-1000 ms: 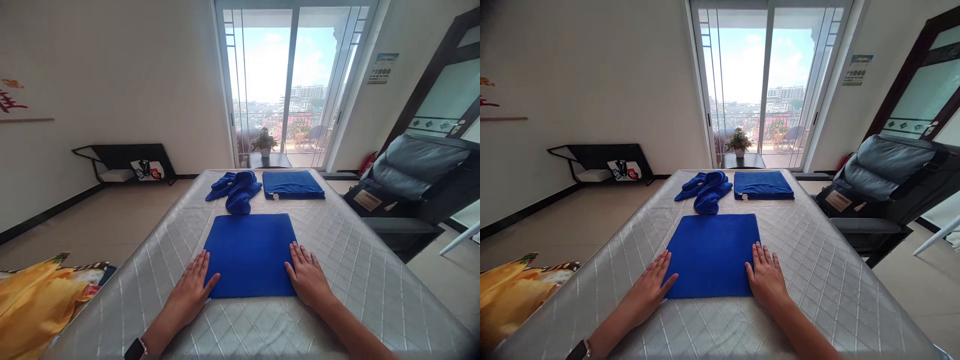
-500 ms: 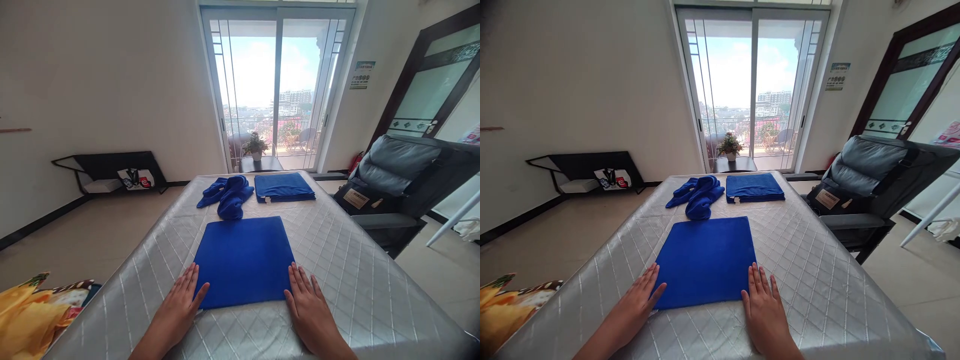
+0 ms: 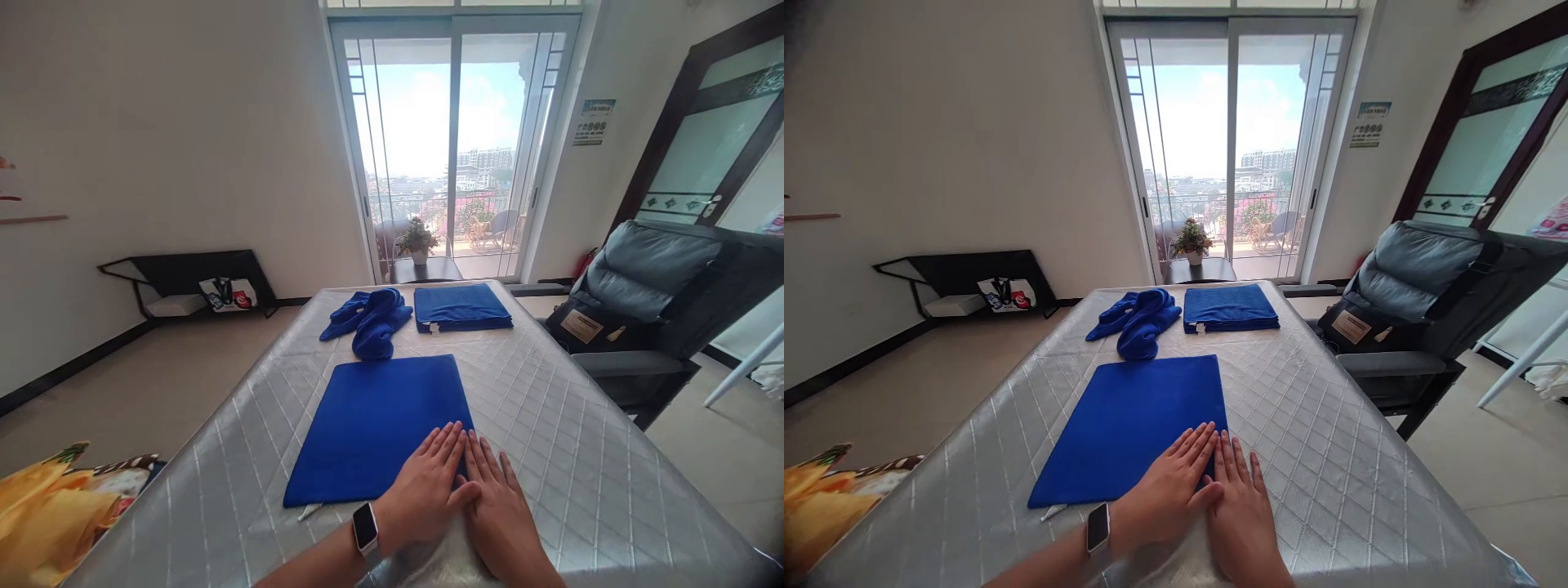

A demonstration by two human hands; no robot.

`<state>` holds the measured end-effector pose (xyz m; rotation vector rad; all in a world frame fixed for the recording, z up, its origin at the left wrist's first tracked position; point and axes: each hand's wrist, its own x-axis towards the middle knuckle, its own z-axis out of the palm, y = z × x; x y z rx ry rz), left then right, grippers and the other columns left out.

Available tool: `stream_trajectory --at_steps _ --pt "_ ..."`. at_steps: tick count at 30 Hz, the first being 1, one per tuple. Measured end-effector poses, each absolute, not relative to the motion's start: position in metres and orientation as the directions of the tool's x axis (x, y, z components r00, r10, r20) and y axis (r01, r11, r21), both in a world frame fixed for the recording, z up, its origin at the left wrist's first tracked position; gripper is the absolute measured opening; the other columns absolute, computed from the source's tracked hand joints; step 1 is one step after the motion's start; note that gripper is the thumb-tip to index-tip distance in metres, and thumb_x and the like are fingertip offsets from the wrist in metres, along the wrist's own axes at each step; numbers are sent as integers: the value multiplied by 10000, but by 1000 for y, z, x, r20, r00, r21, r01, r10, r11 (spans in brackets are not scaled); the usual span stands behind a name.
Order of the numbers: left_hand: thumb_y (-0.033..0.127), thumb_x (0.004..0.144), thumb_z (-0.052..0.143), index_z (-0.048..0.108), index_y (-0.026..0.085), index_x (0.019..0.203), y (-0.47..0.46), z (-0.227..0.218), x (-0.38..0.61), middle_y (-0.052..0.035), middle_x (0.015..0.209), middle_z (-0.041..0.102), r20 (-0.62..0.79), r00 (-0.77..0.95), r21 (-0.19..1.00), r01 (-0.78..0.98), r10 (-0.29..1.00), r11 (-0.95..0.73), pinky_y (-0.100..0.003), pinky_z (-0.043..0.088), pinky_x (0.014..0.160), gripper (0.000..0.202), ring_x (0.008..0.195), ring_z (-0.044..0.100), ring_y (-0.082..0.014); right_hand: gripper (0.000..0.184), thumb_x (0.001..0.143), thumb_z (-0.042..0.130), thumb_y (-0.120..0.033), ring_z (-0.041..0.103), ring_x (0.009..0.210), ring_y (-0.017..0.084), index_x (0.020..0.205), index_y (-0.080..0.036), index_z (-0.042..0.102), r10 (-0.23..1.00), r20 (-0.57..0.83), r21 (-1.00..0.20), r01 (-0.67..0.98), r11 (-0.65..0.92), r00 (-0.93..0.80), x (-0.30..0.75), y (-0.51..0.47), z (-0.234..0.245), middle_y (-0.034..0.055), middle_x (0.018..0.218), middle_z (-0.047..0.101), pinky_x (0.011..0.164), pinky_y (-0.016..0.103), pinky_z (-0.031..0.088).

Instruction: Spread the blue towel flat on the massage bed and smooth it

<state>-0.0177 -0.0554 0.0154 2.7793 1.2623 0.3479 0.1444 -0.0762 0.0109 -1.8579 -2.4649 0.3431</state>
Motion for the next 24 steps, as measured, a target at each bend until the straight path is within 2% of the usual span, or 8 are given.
stream_trajectory --at_steps 4,7,12,16,20,24 --pt "546 1029 305 14 207 1591 -57 9 -31 -87 1651 151 146 596 154 774 789 -614 -417 256 1239 718 1521 188 -221 604 1032 236 -399 106 1521 233 1581 -150 204 952 -123 -212 944 251 -280 145 -75 14 18 1625 78 1244 496 125" --pt "553 1024 321 11 235 1586 -62 0 -67 -79 1649 161 145 505 129 843 851 -522 -435 273 1233 717 1514 219 -230 617 1034 234 -427 93 1521 226 1583 -149 187 955 -136 -211 950 231 -263 144 -75 16 14 1624 61 1248 487 112" --pt "575 1016 324 2 238 1573 -85 -23 -157 -72 1645 197 105 208 69 974 972 -216 -473 288 1219 726 1505 251 -256 626 1035 210 -445 63 1522 222 1584 -149 159 953 -151 -200 952 232 -264 144 -74 13 0 1623 39 1251 488 97" --pt "581 1008 334 -5 232 1577 -115 -39 -203 -64 1651 189 137 37 48 998 990 -44 -493 309 1207 749 1508 242 -273 626 1030 226 -435 46 1523 222 1582 -150 154 956 -142 -179 956 231 -258 145 -74 9 -10 1625 33 1253 489 83" --pt "580 1002 332 5 219 1584 -132 -48 -207 -78 1649 205 203 -15 52 999 979 5 -509 343 1189 759 1501 263 -287 632 1029 223 -454 82 1524 215 1584 -154 176 958 -135 -188 956 227 -254 146 -74 9 -2 1631 80 1252 482 105" --pt "574 1005 312 -22 205 1579 -133 -48 -200 -98 1647 197 188 -12 91 996 982 -5 -529 349 1186 761 1499 266 -284 629 1029 222 -451 117 1521 207 1588 -163 196 959 -118 -215 950 227 -256 147 -73 11 11 1638 135 1252 464 125"
